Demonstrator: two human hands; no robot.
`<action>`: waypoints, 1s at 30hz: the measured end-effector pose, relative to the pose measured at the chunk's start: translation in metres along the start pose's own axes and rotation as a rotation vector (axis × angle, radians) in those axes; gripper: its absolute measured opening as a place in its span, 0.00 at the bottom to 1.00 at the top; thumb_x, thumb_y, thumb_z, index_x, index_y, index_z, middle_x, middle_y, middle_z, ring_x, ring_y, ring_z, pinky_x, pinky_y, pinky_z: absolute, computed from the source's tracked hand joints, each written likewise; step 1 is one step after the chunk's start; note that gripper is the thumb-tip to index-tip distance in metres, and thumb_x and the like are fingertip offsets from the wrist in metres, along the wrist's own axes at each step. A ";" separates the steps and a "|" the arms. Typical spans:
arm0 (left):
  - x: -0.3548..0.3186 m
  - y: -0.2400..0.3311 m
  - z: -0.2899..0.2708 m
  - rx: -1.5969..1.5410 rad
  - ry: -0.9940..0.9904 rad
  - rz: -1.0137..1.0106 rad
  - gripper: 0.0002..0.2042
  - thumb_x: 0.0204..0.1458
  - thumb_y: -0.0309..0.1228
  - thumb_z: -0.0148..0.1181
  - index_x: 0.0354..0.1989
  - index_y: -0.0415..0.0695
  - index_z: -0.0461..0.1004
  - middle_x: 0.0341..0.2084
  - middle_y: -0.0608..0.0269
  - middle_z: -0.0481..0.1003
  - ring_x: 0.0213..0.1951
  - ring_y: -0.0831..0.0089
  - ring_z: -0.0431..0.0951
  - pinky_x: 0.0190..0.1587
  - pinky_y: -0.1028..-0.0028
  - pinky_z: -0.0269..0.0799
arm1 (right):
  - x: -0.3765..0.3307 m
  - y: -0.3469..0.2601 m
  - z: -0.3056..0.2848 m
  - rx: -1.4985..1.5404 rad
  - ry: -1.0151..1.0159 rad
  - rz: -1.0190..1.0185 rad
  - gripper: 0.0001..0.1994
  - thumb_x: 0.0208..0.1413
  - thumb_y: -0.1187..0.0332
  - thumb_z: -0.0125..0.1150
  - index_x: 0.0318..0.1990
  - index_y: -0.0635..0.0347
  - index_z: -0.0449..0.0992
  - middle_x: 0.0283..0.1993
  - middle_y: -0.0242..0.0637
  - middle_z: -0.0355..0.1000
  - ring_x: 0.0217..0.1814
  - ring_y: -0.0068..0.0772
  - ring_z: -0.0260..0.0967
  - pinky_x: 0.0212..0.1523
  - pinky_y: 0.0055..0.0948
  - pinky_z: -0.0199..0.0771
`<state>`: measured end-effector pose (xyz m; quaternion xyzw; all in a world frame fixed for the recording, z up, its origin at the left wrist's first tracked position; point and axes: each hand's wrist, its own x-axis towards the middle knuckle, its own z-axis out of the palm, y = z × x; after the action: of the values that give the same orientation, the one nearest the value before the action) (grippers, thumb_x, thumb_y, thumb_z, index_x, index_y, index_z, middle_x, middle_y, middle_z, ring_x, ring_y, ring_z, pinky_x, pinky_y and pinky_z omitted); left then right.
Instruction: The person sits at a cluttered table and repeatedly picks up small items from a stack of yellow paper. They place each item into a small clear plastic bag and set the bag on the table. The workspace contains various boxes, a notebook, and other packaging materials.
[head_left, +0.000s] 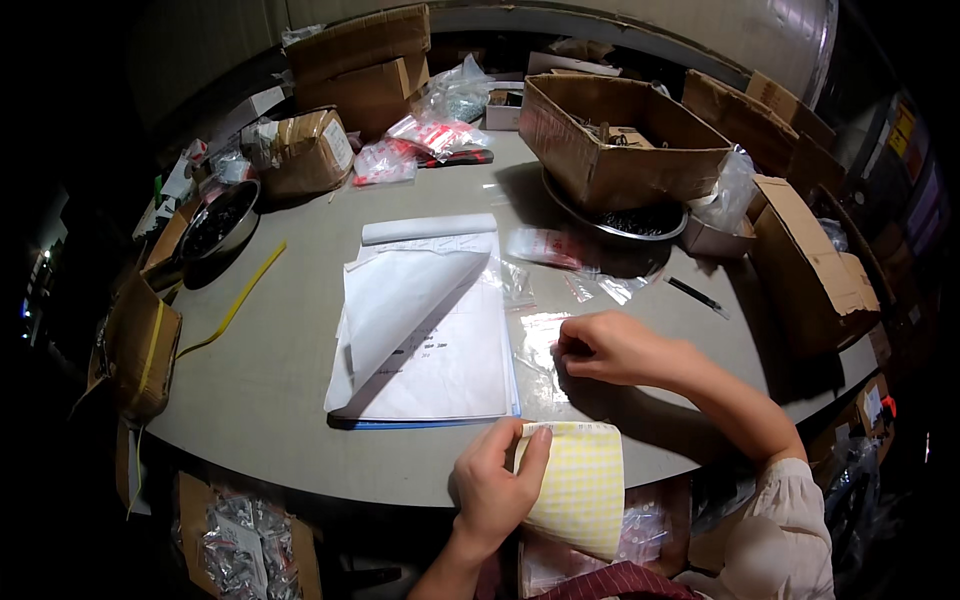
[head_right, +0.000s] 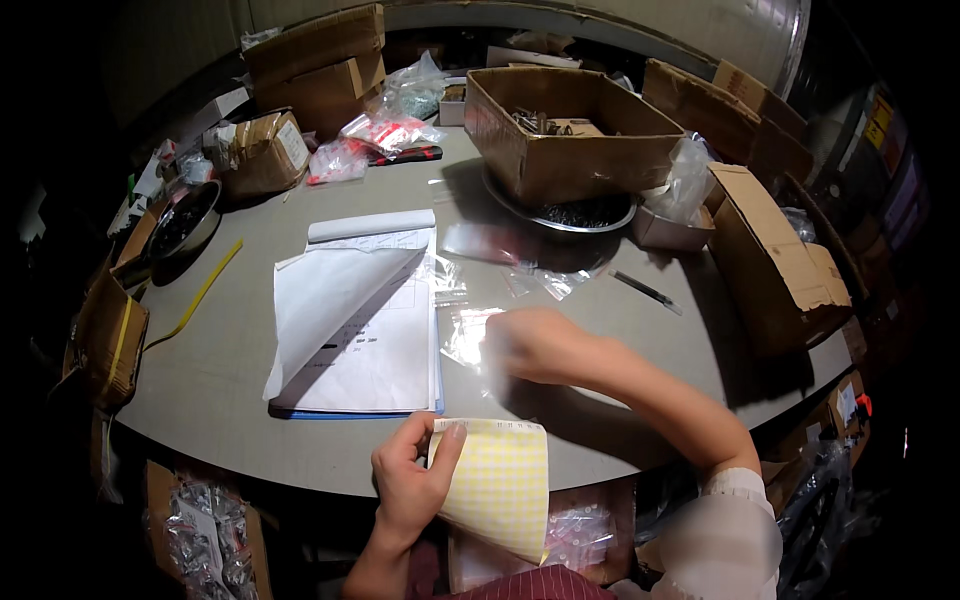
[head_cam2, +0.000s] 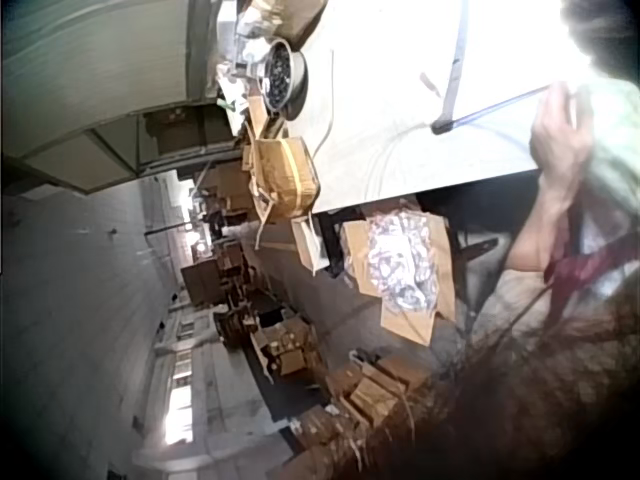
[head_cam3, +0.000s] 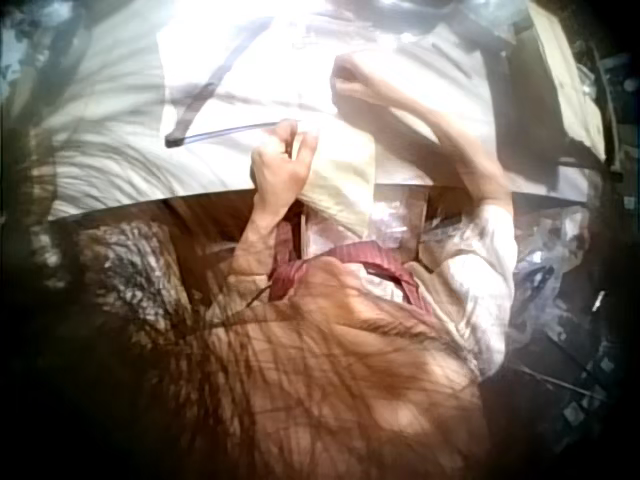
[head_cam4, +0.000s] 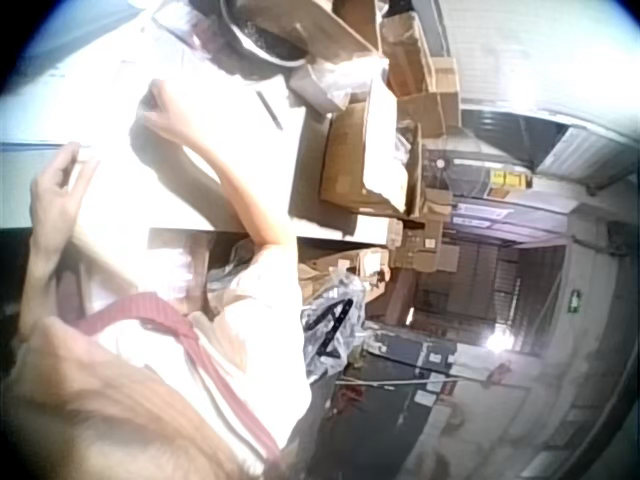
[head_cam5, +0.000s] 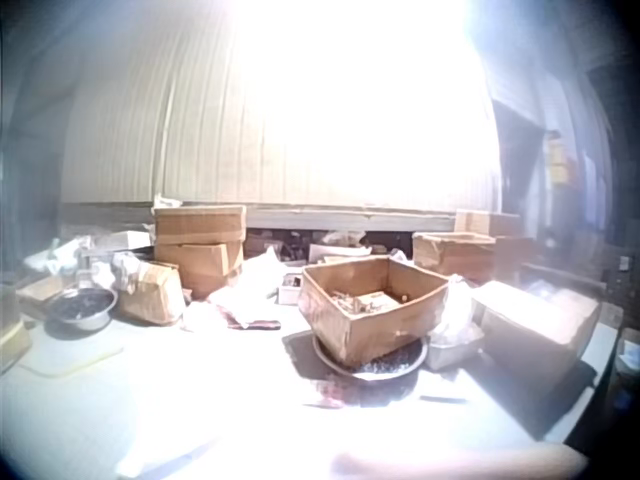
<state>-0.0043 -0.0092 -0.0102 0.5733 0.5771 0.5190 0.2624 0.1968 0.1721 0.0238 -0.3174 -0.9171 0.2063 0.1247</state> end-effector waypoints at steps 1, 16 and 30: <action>-0.001 0.000 -0.001 -0.011 -0.006 -0.007 0.08 0.62 0.28 0.67 0.37 0.34 0.79 0.23 0.63 0.80 0.27 0.83 0.76 0.29 0.76 0.70 | -0.001 0.001 0.001 -0.052 -0.003 0.036 0.13 0.58 0.65 0.68 0.43 0.66 0.79 0.35 0.53 0.79 0.38 0.58 0.78 0.42 0.47 0.77; -0.004 0.002 -0.004 -0.012 0.006 -0.029 0.08 0.60 0.31 0.69 0.37 0.38 0.80 0.26 0.57 0.81 0.25 0.71 0.78 0.30 0.71 0.71 | -0.073 -0.018 -0.072 -0.103 -0.272 0.496 0.19 0.59 0.52 0.72 0.41 0.62 0.81 0.34 0.44 0.80 0.38 0.44 0.79 0.40 0.40 0.76; -0.005 0.000 -0.003 -0.106 0.056 -0.050 0.09 0.60 0.31 0.68 0.38 0.37 0.80 0.24 0.57 0.80 0.25 0.72 0.77 0.31 0.71 0.72 | -0.081 0.005 -0.030 0.658 -0.074 0.401 0.09 0.60 0.69 0.66 0.46 0.60 0.78 0.35 0.34 0.78 0.33 0.24 0.75 0.31 0.29 0.74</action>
<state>-0.0060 -0.0150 -0.0110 0.5292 0.5702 0.5578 0.2892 0.2726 0.1329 0.0403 -0.4257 -0.7255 0.5213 0.1438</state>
